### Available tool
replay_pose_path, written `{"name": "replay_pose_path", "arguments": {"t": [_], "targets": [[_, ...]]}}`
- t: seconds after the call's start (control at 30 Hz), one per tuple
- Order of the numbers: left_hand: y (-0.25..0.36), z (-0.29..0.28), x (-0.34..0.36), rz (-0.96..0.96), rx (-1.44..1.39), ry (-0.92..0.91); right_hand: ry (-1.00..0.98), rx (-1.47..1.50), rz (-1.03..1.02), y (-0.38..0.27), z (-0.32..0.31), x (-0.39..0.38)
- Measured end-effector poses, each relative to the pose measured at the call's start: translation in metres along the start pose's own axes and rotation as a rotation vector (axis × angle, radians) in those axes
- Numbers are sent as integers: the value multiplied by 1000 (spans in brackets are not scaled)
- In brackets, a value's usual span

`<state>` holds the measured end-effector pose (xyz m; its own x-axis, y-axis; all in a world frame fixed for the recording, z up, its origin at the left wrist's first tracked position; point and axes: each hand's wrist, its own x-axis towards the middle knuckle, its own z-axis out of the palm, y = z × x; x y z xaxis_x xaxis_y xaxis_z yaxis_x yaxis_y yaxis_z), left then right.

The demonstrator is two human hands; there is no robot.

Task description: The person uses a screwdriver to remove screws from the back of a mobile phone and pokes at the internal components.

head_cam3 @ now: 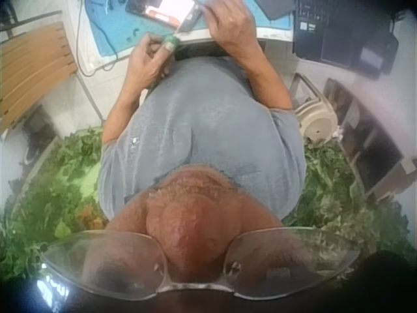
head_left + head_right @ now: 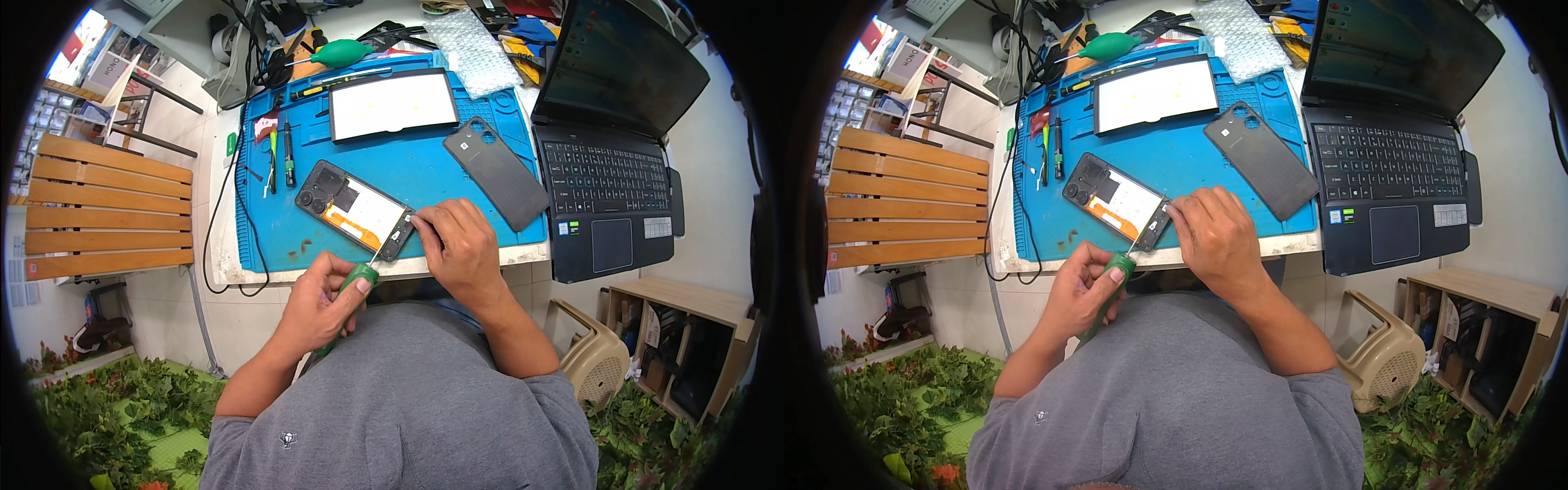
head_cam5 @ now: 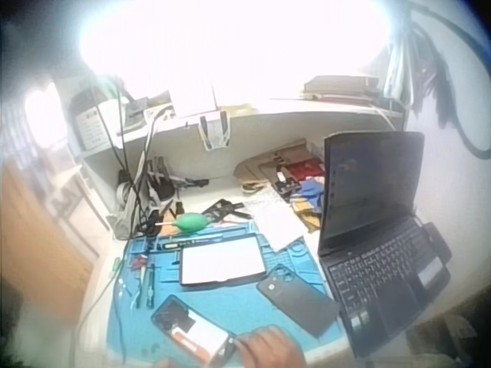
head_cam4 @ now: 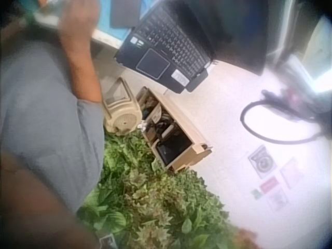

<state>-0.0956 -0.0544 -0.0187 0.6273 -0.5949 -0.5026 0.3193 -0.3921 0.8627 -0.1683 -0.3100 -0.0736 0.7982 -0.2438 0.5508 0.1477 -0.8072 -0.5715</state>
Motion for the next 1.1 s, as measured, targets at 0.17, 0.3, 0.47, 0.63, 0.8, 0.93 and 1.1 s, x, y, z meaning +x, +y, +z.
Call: {"name": "replay_pose_path", "arguments": {"t": [0.17, 0.3, 0.47, 0.63, 0.8, 0.93, 1.1], "targets": [[0, -2, -1, -21, 31, 17, -4, 3, 1, 0, 0, 0], [-3, -3, -2, 15, 25, -25, -15, 1, 6, -1, -1, 0], [-2, -2, -2, 0, -19, -15, -13, 6, 3, -1, -2, 0], [-1, -3, -4, -1, -6, -11, -4, 45, 46, -1, -1, 0], [-4, -7, -2, -2, 25, -5, -18, 57, 72, -2, -2, -1], [-5, -9, -2, 13, 28, 4, -29, 42, 42, -1, -2, 1], [-3, -10, -2, 12, 24, 11, -51, -11, 6, 0, -1, 2]]}}
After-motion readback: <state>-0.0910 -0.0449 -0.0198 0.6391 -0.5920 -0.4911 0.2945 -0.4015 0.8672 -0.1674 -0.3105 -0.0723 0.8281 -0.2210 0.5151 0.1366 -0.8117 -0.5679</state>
